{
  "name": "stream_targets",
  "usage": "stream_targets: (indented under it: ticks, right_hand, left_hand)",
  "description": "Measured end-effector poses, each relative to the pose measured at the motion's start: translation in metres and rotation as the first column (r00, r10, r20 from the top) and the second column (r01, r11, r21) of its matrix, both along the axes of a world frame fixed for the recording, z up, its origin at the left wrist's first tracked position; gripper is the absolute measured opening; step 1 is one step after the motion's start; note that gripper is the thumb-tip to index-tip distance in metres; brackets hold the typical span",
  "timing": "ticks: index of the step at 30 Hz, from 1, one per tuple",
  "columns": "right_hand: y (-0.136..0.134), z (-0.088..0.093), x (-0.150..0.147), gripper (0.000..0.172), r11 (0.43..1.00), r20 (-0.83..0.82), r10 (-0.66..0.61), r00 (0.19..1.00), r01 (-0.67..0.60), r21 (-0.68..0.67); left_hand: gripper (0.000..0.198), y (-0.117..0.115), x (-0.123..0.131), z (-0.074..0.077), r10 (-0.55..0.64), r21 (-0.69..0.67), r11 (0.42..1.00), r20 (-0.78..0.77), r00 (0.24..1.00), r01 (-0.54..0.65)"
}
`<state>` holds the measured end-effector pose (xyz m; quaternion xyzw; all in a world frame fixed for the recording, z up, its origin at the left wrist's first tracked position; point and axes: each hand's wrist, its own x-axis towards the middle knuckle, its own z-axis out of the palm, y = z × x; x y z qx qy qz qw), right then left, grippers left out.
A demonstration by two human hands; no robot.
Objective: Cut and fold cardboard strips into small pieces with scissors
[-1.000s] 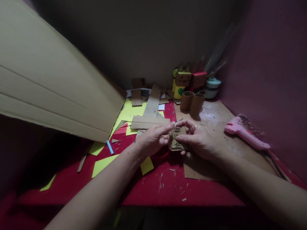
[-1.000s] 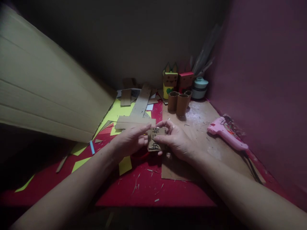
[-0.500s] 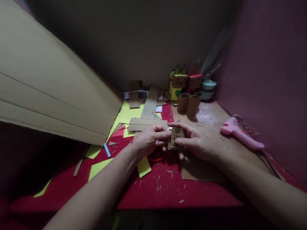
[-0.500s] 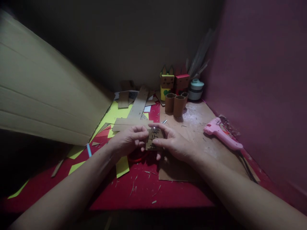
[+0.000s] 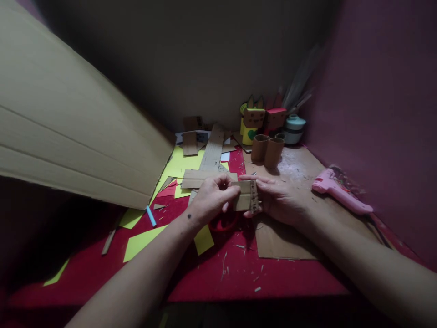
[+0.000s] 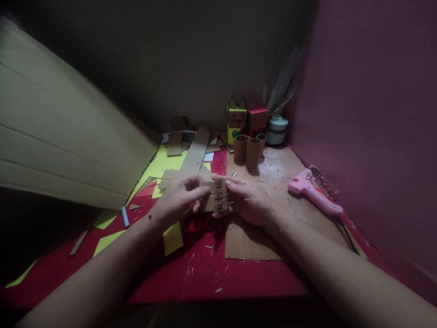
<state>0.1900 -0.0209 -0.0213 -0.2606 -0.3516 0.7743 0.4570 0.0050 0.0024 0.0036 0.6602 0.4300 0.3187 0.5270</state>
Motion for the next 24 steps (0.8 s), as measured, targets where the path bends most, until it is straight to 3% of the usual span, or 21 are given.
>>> stream_targets:
  ticks: [6, 14, 19, 24]
  right_hand:
    - [-0.002, -0.002, 0.000, 0.034, 0.999, 0.039, 0.011, 0.999, -0.013, 0.041]
    - [-0.003, 0.000, 0.004, 0.032, 0.988, 0.034, 0.094, 0.995, -0.097, 0.123]
    - [-0.003, -0.006, 0.006, 0.030, 0.982, 0.038, 0.133, 0.990, -0.137, 0.130]
    - [-0.004, -0.006, 0.003, 0.030, 0.983, 0.059, 0.136, 0.989, -0.142, 0.117]
  left_hand:
    - [0.024, -0.007, 0.003, -0.003, 0.060, 0.199, 0.979, -0.037, 0.997, -0.052]
    - [0.019, -0.014, 0.002, -0.003, 0.029, 0.305, 0.952, 0.008, 1.000, -0.030]
    - [0.010, -0.021, 0.006, 0.000, 0.077, 0.443, 0.896, -0.120, 0.990, -0.015]
    - [0.014, -0.025, 0.008, 0.005, 0.131, 0.496, 0.868, -0.202, 0.971, -0.014]
